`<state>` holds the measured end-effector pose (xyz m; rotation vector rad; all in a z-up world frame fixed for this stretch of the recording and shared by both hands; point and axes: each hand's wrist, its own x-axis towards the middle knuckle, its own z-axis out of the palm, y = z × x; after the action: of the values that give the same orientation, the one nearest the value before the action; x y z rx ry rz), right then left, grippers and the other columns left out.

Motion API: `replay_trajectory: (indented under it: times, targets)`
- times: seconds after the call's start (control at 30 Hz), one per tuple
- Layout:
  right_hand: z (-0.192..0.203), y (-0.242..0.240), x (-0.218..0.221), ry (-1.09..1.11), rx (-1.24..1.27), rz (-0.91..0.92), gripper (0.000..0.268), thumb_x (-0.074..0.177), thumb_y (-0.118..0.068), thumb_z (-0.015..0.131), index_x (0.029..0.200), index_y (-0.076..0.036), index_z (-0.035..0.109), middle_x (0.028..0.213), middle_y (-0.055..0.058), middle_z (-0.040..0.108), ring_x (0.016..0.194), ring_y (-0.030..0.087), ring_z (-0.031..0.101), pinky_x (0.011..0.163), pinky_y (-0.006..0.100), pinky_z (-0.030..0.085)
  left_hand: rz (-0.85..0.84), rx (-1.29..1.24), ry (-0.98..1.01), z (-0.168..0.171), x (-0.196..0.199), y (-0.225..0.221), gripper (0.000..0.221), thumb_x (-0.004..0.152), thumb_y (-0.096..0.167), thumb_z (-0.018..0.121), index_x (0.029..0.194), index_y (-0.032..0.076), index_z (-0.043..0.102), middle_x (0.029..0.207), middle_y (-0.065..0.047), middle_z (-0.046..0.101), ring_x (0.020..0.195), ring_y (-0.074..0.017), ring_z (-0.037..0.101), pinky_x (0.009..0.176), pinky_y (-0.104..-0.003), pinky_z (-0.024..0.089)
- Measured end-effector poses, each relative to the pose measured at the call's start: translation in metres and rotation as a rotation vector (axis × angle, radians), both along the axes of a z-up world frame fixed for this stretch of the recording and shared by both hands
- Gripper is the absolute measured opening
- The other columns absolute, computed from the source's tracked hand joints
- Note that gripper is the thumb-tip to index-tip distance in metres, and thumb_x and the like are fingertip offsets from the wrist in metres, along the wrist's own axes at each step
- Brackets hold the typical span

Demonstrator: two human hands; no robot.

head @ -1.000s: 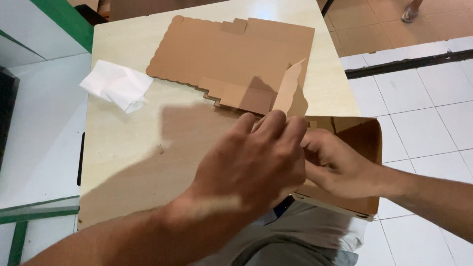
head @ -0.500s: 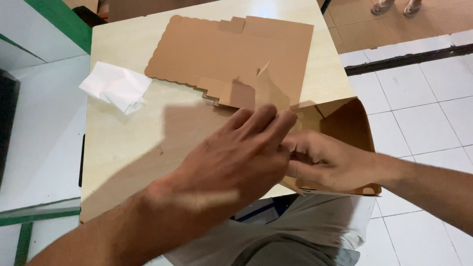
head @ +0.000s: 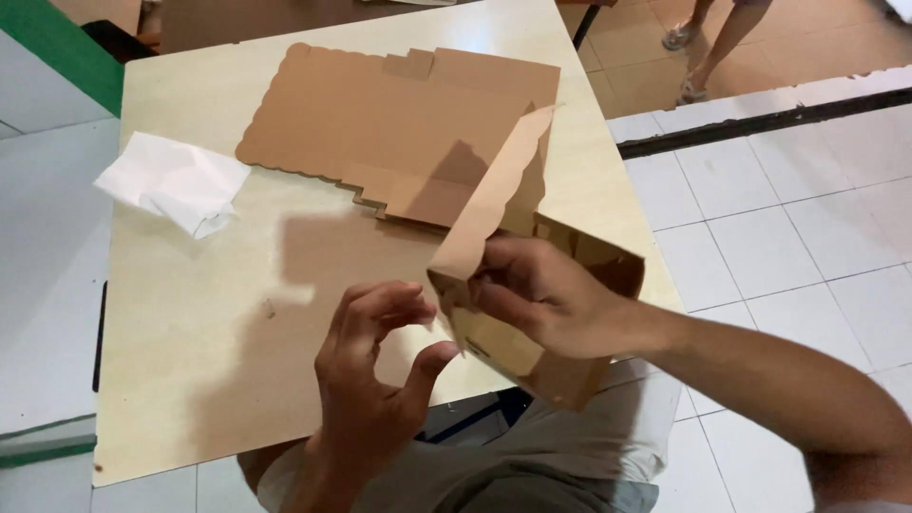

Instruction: Folding and assembling a flat cardboard sheet into a box by tucking in the flaps

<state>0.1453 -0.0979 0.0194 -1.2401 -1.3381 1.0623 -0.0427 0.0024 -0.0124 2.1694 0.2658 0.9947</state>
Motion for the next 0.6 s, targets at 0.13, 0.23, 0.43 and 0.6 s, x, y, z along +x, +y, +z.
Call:
replay_trajectory:
  times: [0.13, 0.23, 0.43, 0.6]
  targets:
    - [-0.006, 0.013, -0.024, 0.155, 0.203, -0.106, 0.016, 0.105, -0.003, 0.048, 0.105, 0.004, 0.062, 0.094, 0.012, 0.066, 0.089, 0.02, 0.063, 0.082, 0.031, 0.056, 0.263, 0.041, -0.137, -0.011, 0.011, -0.011, 0.035, 0.091, 0.024, 0.074, 0.113, 0.0, 0.064, 0.111, -0.017, 0.066, 0.098, -0.0259, 0.07, 0.087, -0.036, 0.062]
    - [-0.014, 0.021, -0.036, 0.174, 0.244, -0.178, 0.014, 0.101, 0.001, 0.051, 0.104, 0.004, 0.064, 0.09, 0.01, 0.067, 0.082, 0.017, 0.064, 0.072, 0.028, 0.057, 0.389, 0.13, -0.218, -0.013, 0.018, -0.007, 0.026, 0.089, 0.014, 0.078, 0.108, -0.001, 0.067, 0.108, -0.016, 0.067, 0.096, -0.0267, 0.069, 0.085, -0.037, 0.061]
    - [-0.04, 0.035, -0.032, -0.159, 0.535, -0.39, 0.012, 0.086, 0.01, 0.062, 0.091, 0.006, 0.072, 0.071, 0.011, 0.064, 0.065, 0.015, 0.056, 0.067, 0.031, 0.057, 0.405, 0.216, -0.415, -0.024, 0.024, 0.011, 0.02, 0.081, -0.002, 0.083, 0.1, -0.001, 0.078, 0.091, -0.013, 0.071, 0.078, -0.0243, 0.075, 0.071, -0.034, 0.065]
    - [-0.05, 0.038, -0.031, -0.229, 0.631, -0.412, 0.014, 0.086, 0.01, 0.063, 0.094, 0.007, 0.076, 0.075, 0.013, 0.068, 0.067, 0.017, 0.058, 0.07, 0.037, 0.058, 0.434, 0.248, -0.414, -0.018, 0.024, 0.008, 0.021, 0.08, -0.002, 0.08, 0.1, 0.001, 0.078, 0.089, -0.01, 0.071, 0.078, -0.0224, 0.076, 0.073, -0.033, 0.066]
